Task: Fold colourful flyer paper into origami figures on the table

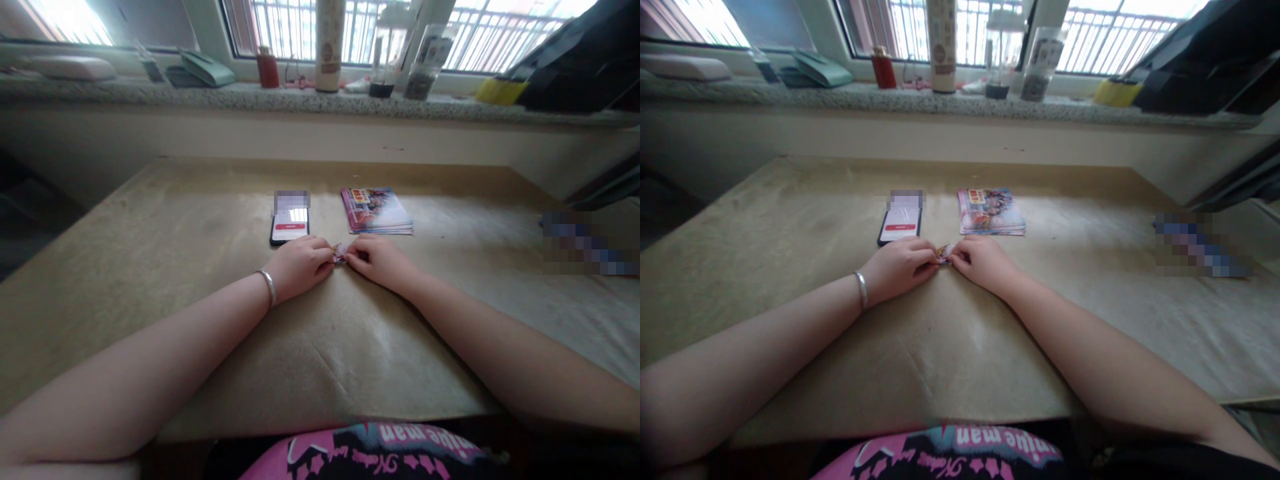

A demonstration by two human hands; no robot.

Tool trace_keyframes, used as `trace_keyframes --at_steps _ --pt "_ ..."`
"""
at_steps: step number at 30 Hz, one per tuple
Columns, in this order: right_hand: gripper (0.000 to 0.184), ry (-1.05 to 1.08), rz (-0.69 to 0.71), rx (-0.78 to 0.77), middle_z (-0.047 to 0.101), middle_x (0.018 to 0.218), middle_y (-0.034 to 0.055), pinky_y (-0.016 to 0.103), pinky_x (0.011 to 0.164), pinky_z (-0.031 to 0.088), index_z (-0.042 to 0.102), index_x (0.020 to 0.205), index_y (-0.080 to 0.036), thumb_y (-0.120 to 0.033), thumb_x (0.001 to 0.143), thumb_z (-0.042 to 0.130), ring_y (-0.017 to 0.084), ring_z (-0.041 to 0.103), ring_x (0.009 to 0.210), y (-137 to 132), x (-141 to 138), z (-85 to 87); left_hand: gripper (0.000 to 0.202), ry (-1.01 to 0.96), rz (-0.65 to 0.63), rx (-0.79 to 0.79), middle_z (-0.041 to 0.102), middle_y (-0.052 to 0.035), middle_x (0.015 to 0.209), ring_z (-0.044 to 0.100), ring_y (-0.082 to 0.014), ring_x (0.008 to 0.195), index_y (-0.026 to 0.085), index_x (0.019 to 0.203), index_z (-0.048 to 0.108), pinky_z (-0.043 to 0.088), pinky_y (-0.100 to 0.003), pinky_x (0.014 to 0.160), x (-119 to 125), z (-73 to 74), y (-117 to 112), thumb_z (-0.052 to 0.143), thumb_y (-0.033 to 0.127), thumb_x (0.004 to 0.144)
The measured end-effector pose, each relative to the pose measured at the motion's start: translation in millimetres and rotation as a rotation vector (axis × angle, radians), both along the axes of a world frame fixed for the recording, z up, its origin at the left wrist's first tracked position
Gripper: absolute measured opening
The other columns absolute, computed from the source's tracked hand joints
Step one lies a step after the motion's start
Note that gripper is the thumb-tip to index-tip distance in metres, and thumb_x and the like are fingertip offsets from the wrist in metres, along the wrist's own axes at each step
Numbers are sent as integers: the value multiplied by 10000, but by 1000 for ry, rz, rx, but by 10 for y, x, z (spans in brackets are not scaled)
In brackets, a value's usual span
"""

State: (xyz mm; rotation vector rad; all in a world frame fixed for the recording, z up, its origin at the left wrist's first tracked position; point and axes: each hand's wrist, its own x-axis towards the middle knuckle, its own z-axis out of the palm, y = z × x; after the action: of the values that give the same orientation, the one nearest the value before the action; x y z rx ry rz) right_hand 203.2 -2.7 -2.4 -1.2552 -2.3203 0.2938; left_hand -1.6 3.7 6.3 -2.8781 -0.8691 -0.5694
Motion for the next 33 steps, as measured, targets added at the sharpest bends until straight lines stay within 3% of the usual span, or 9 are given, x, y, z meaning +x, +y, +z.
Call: trace_keyframes --at_steps 7,13,18,24,33 --pt "173 16 -88 -113 587 676 17 253 584 320 625 684 -165 -254 823 573 127 481 631 16 -19 31 176 30 20 79 670 -40 812 589 -151 714 153 835 651 457 -260 650 -16 -4 -15 506 240 882" --pt "143 28 -100 -125 610 683 16 246 580 334 653 708 -168 -253 807 595 127 497 633 22 -22 25 217 42 -91 146 698 -11 872 606 -139 769 219 1013 664 467 -241 661 -67 -34 -1 464 223 927" --pt "113 72 -59 -37 606 667 8 238 567 350 653 731 -175 -244 802 600 123 504 612 11 29 6 217 107 -70 181 688 -22 902 597 -141 787 226 1043 668 464 -240 657 -73 -30 -3 494 206 915" --pt "72 12 155 111 639 735 27 241 629 401 647 789 -183 -197 814 580 136 553 687 -27 137 60 195 114 -21 173 667 -17 834 578 -144 746 248 1005 683 436 -239 612 -57 -11 -28 516 233 906" --pt "148 -27 171 139 652 792 60 263 696 444 679 825 -173 -180 837 532 160 583 754 3 138 6 198 105 -13 168 651 -13 815 559 -138 718 245 984 694 422 -242 613 -27 13 -34 519 210 897"
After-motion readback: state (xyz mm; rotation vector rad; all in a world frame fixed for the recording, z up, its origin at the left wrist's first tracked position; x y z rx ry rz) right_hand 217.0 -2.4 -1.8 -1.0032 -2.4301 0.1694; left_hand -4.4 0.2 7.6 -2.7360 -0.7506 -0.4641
